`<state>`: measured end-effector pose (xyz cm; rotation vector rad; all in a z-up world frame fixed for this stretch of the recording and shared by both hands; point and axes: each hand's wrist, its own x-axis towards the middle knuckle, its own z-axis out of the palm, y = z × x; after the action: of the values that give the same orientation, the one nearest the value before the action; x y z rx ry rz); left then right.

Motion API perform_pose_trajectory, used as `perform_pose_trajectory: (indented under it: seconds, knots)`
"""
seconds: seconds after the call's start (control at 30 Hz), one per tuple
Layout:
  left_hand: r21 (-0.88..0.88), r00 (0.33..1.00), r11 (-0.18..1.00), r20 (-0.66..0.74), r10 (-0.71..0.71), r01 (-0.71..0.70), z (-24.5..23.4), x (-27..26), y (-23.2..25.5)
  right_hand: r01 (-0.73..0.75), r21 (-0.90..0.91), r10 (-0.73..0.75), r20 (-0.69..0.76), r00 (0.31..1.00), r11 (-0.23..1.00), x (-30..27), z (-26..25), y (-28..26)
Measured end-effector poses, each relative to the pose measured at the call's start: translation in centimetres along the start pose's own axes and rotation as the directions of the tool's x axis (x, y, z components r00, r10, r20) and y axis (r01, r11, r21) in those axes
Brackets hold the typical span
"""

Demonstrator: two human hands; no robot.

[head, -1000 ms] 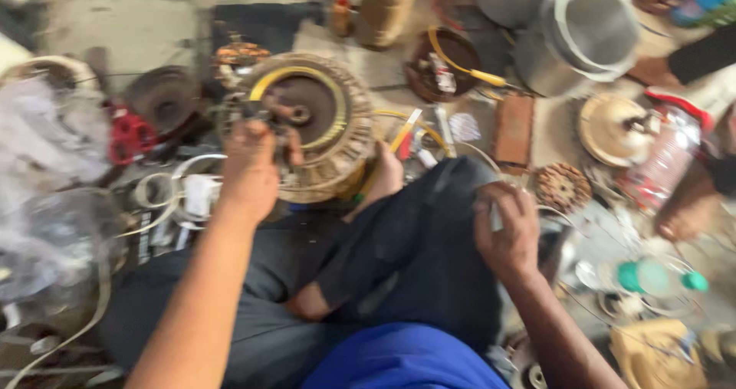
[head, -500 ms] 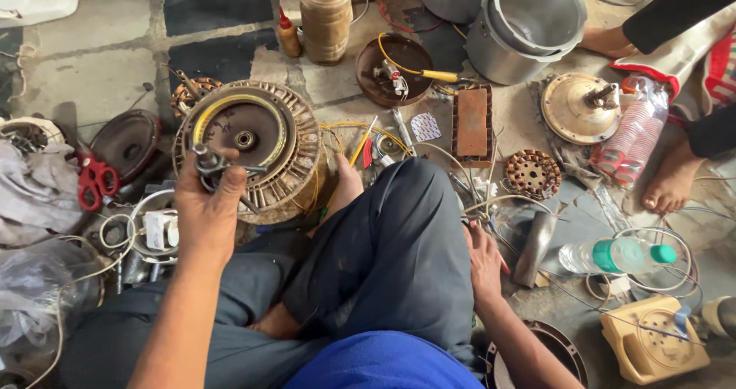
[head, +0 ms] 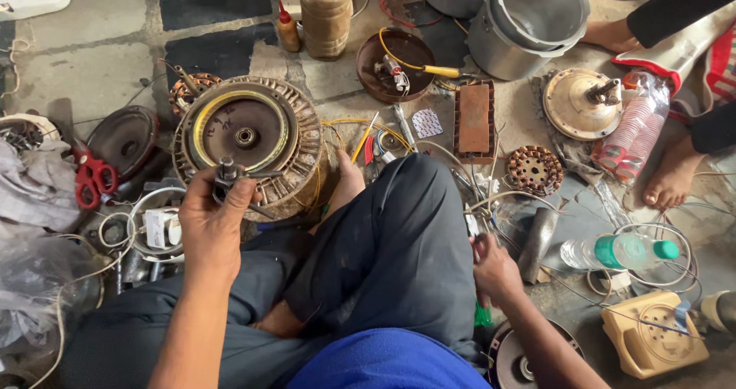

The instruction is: The person marks a circular metal component with a marker, then uses pliers to remove a metal spring and a small cylindrical part from the center of the component. They inspect the removed parts and place them back into the component.

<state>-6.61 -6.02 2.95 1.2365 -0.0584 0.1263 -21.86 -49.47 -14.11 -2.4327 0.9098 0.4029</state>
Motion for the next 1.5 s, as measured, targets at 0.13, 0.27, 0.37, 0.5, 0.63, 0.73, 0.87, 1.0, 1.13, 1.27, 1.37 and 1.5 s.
perform_pose_trajectory:
  seconds: [0.13, 0.27, 0.37, 0.5, 0.63, 0.73, 0.87, 1.0, 1.13, 1.27, 1.37, 1.5]
  knots:
    - [0.045, 1.000, 0.999, 0.011, 0.021, -0.022, -0.4, 0.0, -0.3, -0.219, 0.331, 0.100, 0.343, 0.934, 0.918, -0.1, -3.4, 1.2]
    - [0.293, 0.989, 0.946, -0.006, 0.149, -0.141, 0.3, 0.5, -0.6, -0.428, 0.572, 0.046, 0.562, 0.826, 0.700, -1.0, -6.1, -0.9]
    - [0.560, 0.962, 0.800, -0.017, 0.273, -0.217, 0.9, 0.5, 0.3, -0.414, 0.719, -0.091, 0.549, 0.831, 0.558, 0.3, -6.7, -3.5]
    - [0.618, 0.969, 0.772, -0.060, 0.238, -0.151, 1.5, 0.2, 1.4, -0.332, 0.897, -0.127, 0.380, 0.916, 0.293, 2.9, -6.8, -3.2]
    - [0.587, 0.921, 0.741, 0.020, 0.389, -0.325, 1.6, -0.3, 1.8, -0.137, 0.990, -0.026, 0.138, 0.990, 0.033, 6.1, -9.2, -1.0]
    - [0.579, 0.915, 0.742, 0.016, 0.404, -0.338, 1.6, -0.5, 1.8, 0.021, 0.996, 0.059, -0.016, 0.998, -0.091, 6.6, -12.2, 0.0]
    - [0.528, 0.933, 0.791, 0.004, 0.361, -0.308, 1.8, -0.9, 2.0, 0.035, 0.995, -0.146, -0.048, 0.988, -0.090, 3.2, -12.3, -4.0]
    - [0.487, 0.935, 0.816, 0.000, 0.355, -0.310, 2.0, -1.7, 2.4, -0.142, 0.972, -0.646, 0.231, 0.728, 0.187, -6.7, -5.1, -11.6]
    - [0.467, 0.942, 0.839, -0.035, 0.333, -0.279, 1.4, -2.5, 2.7, -0.662, 0.717, -0.852, 0.472, 0.227, 0.221, -12.8, -3.4, -16.3]
    - [0.608, 0.941, 0.757, -0.049, 0.335, -0.238, 0.8, -2.6, 3.1, 0.161, 0.743, -0.664, 0.451, 0.597, 0.650, -13.0, -7.3, -19.6]
    - [0.607, 0.934, 0.759, -0.074, 0.350, -0.236, 1.0, -3.2, 3.0, 0.552, 0.646, -0.660, -0.097, 0.745, 0.527, -13.4, -10.1, -23.2]
    - [0.589, 0.929, 0.766, -0.068, 0.363, -0.257, 1.6, -3.2, 2.7, 0.594, 0.623, -0.647, -0.178, 0.741, 0.509, -15.1, -9.5, -28.4]
